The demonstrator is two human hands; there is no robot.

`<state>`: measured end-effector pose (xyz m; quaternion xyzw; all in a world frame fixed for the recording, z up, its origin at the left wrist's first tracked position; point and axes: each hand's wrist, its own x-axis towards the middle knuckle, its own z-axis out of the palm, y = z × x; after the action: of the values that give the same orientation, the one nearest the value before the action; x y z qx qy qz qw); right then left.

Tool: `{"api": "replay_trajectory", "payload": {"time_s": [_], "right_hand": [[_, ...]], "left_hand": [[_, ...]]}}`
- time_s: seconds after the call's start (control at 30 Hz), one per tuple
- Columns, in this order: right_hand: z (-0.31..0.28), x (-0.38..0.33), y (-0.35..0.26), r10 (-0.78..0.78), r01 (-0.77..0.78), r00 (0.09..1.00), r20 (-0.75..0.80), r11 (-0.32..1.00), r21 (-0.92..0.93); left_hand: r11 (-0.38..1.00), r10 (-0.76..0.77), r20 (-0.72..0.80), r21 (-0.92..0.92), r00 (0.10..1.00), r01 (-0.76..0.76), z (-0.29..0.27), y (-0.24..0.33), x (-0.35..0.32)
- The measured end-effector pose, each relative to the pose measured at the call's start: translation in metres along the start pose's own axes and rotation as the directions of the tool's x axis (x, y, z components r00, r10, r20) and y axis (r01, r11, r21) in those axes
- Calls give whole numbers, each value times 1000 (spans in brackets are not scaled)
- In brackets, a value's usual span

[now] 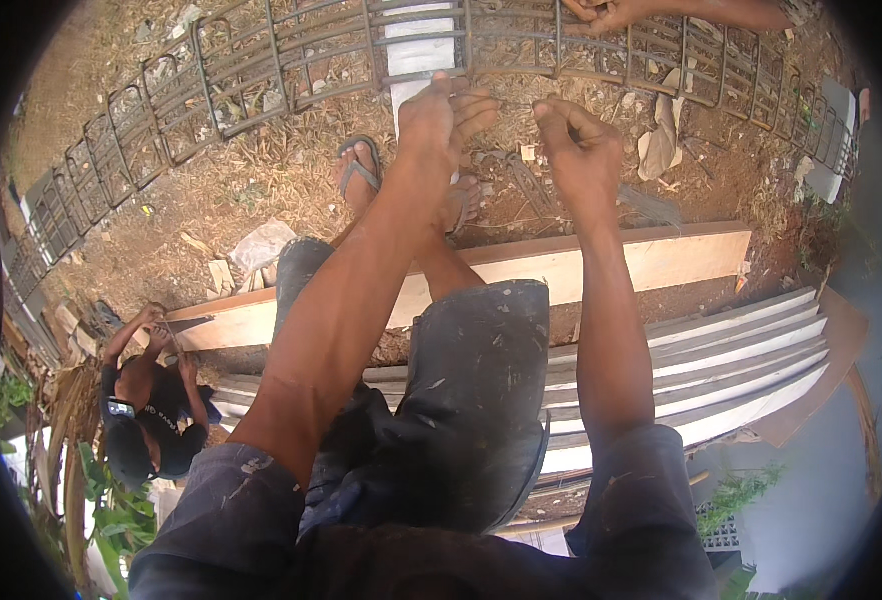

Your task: The person sits on the ground and uses pliers to twist wire ties around the intersections of a rebar mesh. They repeatedly bend wire, wrap it around the bars, and twist it to secure the grid structure.

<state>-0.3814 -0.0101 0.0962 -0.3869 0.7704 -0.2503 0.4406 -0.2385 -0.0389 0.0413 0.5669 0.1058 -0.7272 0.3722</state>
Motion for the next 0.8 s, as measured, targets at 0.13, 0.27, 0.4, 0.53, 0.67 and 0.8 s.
{"api": "replay_trajectory", "payload": {"time_s": [0.13, 0.27, 0.4, 0.53, 0.67, 0.8], "right_hand": [[0, 49, 2, -355, 243, 913, -200, 869, -432], [4, 86, 9, -351, 170, 915, -199, 782, -600], [15, 117, 28, -452, 227, 860, -234, 752, -618], [18, 144, 41, -418, 221, 896, -148, 709, -670], [32, 172, 50, -354, 300, 931, 87, 610, -733], [42, 200, 63, -292, 356, 934, 203, 785, -506]], "left_hand": [[850, 147, 202, 474, 968, -228, -11, -19, 47], [879, 43, 316, 440, 948, -187, 8, -51, 83], [989, 78, 197, 107, 977, -101, 45, -47, 86], [952, 155, 158, -287, 975, -105, 64, -55, 112], [965, 159, 137, -231, 978, -125, 61, -58, 129], [980, 180, 232, -125, 956, -154, 63, -60, 146]]}}
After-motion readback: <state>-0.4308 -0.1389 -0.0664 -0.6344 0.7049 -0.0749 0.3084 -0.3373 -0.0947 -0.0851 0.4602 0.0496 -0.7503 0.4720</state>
